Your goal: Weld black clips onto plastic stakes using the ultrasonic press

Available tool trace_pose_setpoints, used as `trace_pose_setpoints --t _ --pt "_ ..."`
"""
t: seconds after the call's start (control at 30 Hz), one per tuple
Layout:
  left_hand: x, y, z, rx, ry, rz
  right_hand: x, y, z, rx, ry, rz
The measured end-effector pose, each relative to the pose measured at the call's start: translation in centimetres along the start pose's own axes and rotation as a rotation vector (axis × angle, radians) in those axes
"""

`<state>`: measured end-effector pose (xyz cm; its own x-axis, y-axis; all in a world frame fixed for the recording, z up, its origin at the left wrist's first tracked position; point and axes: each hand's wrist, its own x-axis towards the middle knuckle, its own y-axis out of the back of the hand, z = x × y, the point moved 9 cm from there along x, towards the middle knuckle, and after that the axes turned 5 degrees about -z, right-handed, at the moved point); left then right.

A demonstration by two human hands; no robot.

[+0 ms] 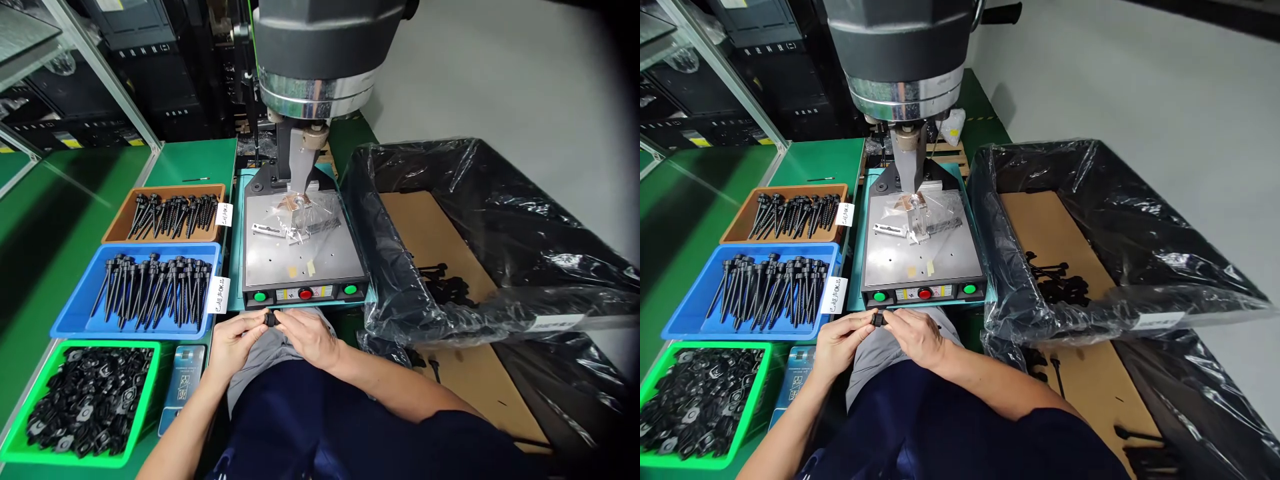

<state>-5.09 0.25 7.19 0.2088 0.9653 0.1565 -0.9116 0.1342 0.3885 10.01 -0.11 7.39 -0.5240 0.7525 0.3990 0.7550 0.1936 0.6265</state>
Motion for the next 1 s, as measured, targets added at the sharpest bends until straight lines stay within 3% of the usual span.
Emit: trace_pose_setpoints --t 0.23,0.43,0.53,0.67,0.8,0.87,1.0 --pt "-0.1 -0.5 0.4 0.002 -0.024 -0.004 0.8 0.2 0.8 0.292 -0.123 -0.084" --pt "0.4 -0.6 0.4 0.019 -0.082 0.024 1.1 0.2 1.4 0.312 -0.189 -0.007" --pt "1.2 -0.9 0.8 0.061 -0.132 0.017 1.0 -0.7 2.7 0.398 -0.294 -0.002" --pt "2.1 -2.7 0.8 0.095 -0.125 -0.033 0.4 -2.3 4.8 0.685 -0.407 -0.026" --pt "3.4 -4.8 -0.4 0.047 -0.065 -0.102 -0.9 -2.5 7.4 0.878 -0.543 0.021" --pt "5.1 -4.3 -1.6 0.009 -0.007 -0.032 -1.8 -2.1 9.0 0.951 -0.642 0.096" --pt "10.2 -1.2 -4.2 -0.101 0.140 0.243 -2.7 -1.4 11.2 1.028 -0.778 0.192"
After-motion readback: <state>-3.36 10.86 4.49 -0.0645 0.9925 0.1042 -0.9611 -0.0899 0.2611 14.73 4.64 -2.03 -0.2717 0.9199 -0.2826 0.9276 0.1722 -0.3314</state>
